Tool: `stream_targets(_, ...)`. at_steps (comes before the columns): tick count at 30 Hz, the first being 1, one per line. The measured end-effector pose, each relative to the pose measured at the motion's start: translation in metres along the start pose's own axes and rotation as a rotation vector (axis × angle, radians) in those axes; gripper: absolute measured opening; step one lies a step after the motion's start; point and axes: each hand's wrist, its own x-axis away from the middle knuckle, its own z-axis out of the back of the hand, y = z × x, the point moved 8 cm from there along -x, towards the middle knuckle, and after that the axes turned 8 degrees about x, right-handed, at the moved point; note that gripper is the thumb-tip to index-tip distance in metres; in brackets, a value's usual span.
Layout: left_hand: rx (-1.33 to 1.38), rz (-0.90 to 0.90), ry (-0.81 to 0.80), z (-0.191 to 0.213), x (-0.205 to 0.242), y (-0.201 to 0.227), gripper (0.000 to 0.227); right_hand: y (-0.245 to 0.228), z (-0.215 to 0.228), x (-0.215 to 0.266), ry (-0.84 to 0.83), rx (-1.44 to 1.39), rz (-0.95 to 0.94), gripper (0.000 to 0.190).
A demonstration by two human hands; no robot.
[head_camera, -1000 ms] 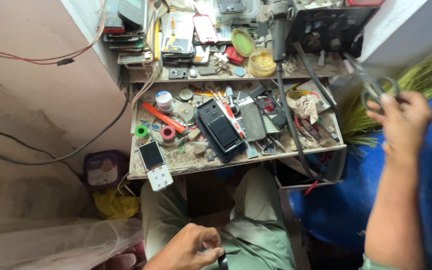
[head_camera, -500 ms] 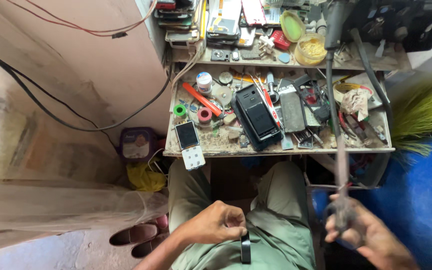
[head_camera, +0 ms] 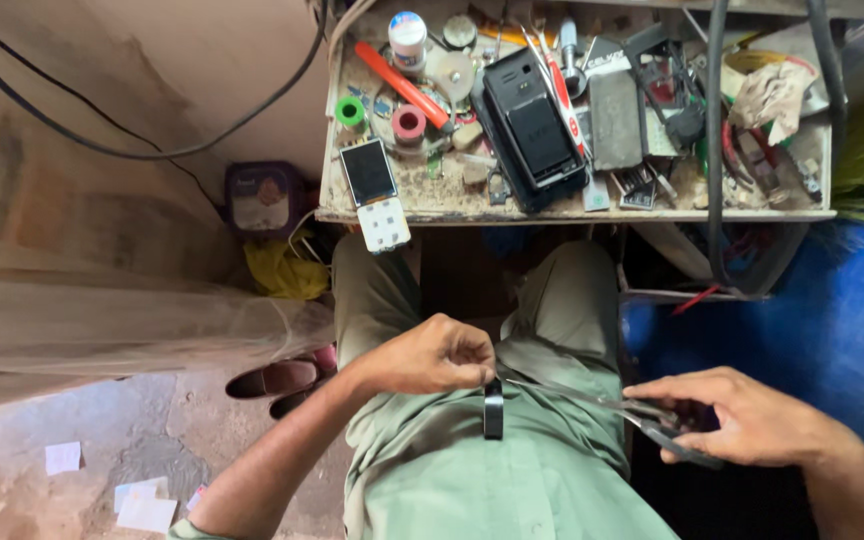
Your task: The person assembles a mobile phone by attaching a keypad to a screen module and securing it with adhesive tape. They then insert the assembly into a phone casing, connect the battery, and power on the device to verify functionality.
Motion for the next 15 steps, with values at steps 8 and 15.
stream_targets(8, -0.006, 0.010, -0.026, 0.000, -0.002, 0.004, 0.026, -0.021, 0.013, -0.010, -0.231, 0.054, -0.286, 0.073)
stream_targets(15, -0.005, -0.011, -0.090, -0.006, -0.007, 0.006, 0.023, -0.037, 0.019, -0.026, -0.236, 0.090, -0.142, 0.074)
